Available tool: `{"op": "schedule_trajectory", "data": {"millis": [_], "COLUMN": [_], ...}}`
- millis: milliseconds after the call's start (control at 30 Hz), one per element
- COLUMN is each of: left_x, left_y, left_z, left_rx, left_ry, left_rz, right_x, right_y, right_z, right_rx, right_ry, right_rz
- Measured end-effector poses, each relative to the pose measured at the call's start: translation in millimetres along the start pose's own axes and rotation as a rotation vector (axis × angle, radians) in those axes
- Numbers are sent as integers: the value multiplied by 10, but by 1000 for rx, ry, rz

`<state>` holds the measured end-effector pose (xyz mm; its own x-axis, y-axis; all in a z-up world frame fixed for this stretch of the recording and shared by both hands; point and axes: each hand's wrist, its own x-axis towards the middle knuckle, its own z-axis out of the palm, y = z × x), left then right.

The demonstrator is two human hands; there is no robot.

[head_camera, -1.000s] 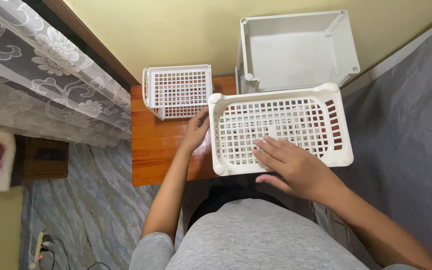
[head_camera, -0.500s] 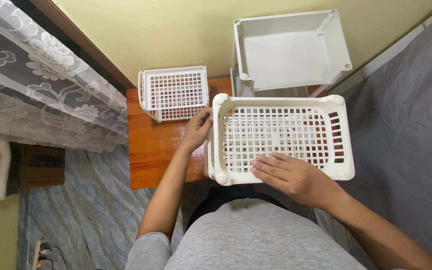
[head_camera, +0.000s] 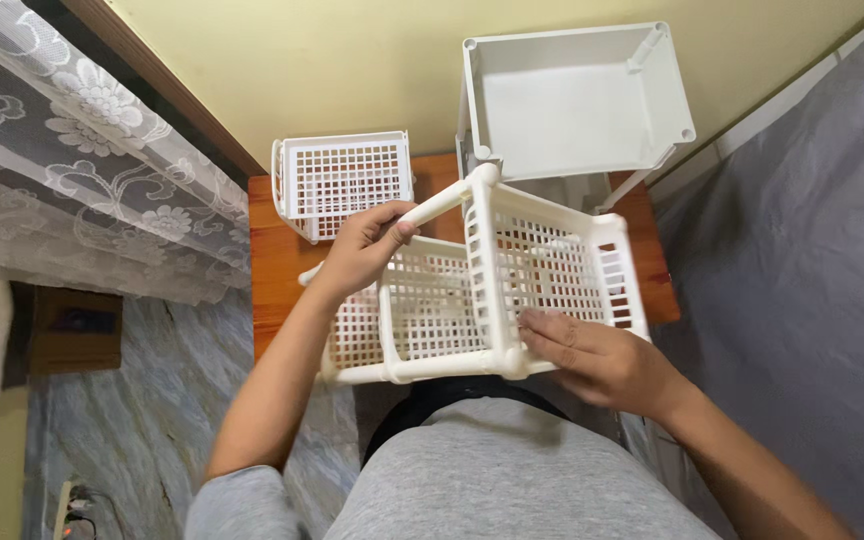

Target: The person assembles a white plastic storage unit by inserting cylindrical legs into corner sockets on a perforated tray, then attaches a second tray to form a two-tier structure. They repeatedly adjust and reseat the legs and trays to ensure a stable fit.

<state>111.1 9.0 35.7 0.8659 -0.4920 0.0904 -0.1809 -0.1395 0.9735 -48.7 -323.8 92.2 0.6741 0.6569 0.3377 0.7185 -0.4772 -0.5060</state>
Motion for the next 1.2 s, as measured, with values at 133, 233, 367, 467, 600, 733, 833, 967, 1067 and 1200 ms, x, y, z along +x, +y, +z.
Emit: {"op": "schedule_trajectory", "data": {"millis": [133,233,367,467,600,733,833,967,1067,1200], "left_x": [-16,-17,32,65,125,176,238,315,364,404], "left_y": [396,619,788,816,753,605,476,359,322,272], "left_z": [-51,-26,26,57,131,192,240,297,344,415], "left_rx": [179,309,499,571,608,665,645,637,691,800], "left_ry": [-17,-15,-50,-81,-142,-169,-176,-201,-237,-252], "left_rz": [-13,72,-13,21,-87,-138,-174,-190,-240,-172], "right_x": [-146,-162,-37,129,277,307,323,312,286,289], "right_y": [94,195,302,395,547,703,808,897,918,984], "right_z": [9,69,103,121,155,205,255,320,354,360], "right_rx": [484,678,891,984,980,995,1041,945,696,594], "right_ry": [2,49,82,92,108,98,93,100,144,202], "right_rz": [178,301,668,760,742,883,940,877,762,694]}}
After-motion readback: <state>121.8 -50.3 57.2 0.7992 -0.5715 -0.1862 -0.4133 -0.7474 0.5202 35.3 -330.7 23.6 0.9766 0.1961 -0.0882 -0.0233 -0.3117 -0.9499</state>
